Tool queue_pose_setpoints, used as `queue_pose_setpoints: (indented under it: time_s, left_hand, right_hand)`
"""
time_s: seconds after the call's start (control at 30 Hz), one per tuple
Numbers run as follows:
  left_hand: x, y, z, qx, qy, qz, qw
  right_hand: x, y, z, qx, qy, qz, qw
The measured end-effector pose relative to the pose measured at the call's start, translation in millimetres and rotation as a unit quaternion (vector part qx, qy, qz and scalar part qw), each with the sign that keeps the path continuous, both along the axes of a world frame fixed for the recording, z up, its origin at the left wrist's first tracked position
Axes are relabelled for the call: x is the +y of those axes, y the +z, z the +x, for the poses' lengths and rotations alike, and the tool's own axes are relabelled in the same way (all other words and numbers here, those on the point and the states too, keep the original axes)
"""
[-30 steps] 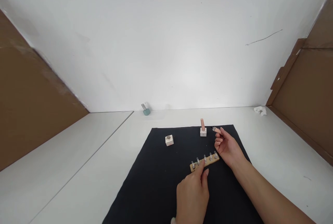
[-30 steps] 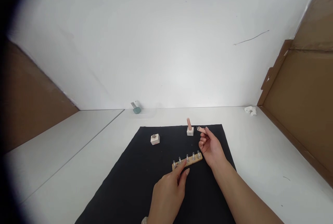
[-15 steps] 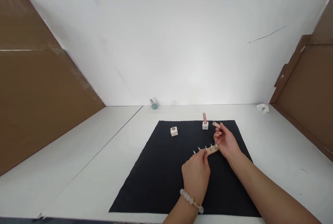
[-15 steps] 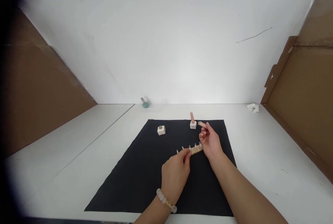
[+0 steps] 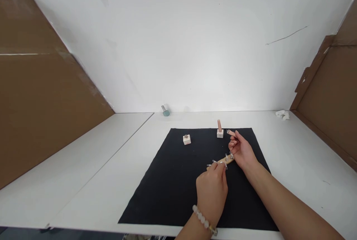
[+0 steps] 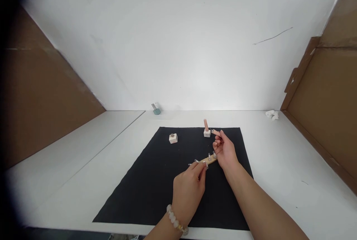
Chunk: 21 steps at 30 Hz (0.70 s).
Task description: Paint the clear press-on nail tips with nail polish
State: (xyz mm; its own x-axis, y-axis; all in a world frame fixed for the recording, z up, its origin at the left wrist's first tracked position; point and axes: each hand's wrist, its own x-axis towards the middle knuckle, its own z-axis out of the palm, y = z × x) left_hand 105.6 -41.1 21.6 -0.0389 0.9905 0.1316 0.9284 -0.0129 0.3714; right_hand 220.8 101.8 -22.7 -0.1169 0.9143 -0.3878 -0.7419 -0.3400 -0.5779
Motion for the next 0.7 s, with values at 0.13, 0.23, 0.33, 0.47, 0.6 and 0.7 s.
queue_pose_setpoints:
  time_s: [0.13, 0.23, 0.33, 0.47, 0.6, 0.7]
  left_hand:
    - [-25.2, -7.1, -15.6, -0.041, -0.027, 0.026, 0.998]
    - [-42.8, -17.1, -32.9, -0.104, -0.061, 0.064, 0.991]
    - [-47.1, -26.7, -45.9, -0.139, -0.079, 0.085, 0.983]
    - [-39.4, -35.1, -51.5, -0.15, -0.066, 0.115, 0.98]
    - [-36.0, -42.6, -51.9, -0.161, -0.018, 0.12, 0.98]
    - [-36.4, -47.7, -51.1, -0.163, -0.002, 0.11, 0.98]
  right_hand:
    - [-1.0, 0.6, 1.5, 0.006, 0.001, -0.002, 1.0]
    - [0.0, -0.6, 1.8, 0.009, 0.001, -0.008, 1.0]
    - [0.6, -1.0, 1.7, 0.012, 0.002, -0.011, 1.0]
    - [-0.7, 0.8, 2.3, 0.017, 0.0, -0.014, 1.0]
    - [-1.9, 2.2, 2.5, 0.025, 0.004, -0.016, 1.0]
    - [-2.1, 2.3, 1.7, 0.034, 0.007, -0.018, 0.999]
